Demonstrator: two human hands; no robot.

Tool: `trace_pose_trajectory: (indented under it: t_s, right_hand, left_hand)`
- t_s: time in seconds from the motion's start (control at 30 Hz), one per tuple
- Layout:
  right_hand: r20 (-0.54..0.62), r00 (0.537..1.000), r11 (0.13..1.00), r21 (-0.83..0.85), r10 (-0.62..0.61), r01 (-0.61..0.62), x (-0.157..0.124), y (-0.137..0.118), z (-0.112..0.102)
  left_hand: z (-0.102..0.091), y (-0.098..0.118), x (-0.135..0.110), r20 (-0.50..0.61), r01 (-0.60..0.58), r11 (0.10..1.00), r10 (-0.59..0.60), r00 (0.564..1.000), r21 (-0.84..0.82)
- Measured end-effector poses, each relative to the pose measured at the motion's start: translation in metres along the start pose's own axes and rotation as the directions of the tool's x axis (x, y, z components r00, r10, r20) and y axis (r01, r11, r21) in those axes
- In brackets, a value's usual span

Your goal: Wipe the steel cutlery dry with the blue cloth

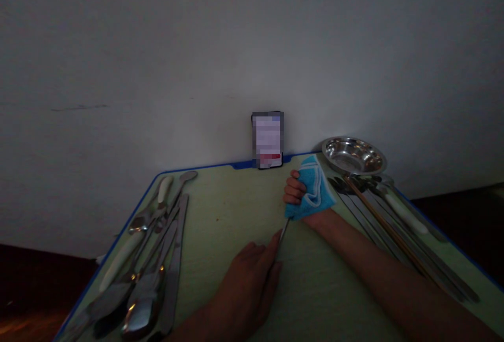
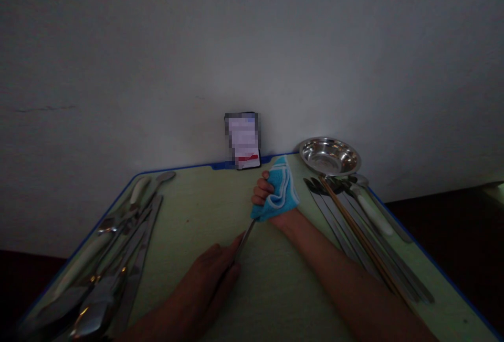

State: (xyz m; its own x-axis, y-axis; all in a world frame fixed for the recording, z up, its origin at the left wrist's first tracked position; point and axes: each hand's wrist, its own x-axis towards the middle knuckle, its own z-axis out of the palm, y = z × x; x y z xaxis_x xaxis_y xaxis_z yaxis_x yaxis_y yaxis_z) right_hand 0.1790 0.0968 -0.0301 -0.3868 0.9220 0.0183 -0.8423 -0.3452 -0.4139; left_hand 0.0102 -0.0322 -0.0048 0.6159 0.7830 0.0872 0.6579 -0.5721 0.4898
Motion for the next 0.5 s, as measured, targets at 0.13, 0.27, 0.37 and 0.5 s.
trace_pose_trajectory:
  t_s: [0.13, 0.27, 0.37, 0.5]
  right_hand:
    - [-0.029, 1.000, 1.000, -0.007, 0.009, -0.009, 0.000, 0.000, -0.002]
    - [-0.012, 1.000, 1.000, 0.008, 0.015, -0.014, 0.001, 0.001, -0.006]
    - [0.021, 1.000, 1.000, 0.010, 0.012, -0.013, 0.002, 0.001, -0.010]
    - [0.107, 0.994, 0.999, 0.041, -0.001, -0.004, 0.003, 0.001, -0.015]
  left_hand:
    - [-0.002, 0.002, 0.001, -0.007, 0.002, 1.000, -0.002, 1.000, -0.025]
    - [-0.005, 0.004, 0.003, -0.008, 0.020, 0.998, -0.020, 1.000, -0.052]
    - [-0.008, 0.003, 0.003, 0.004, -0.004, 0.998, 0.004, 1.000, -0.064]
    - [-0.009, 0.001, 0.003, 0.011, -0.022, 0.997, 0.023, 1.000, -0.080]
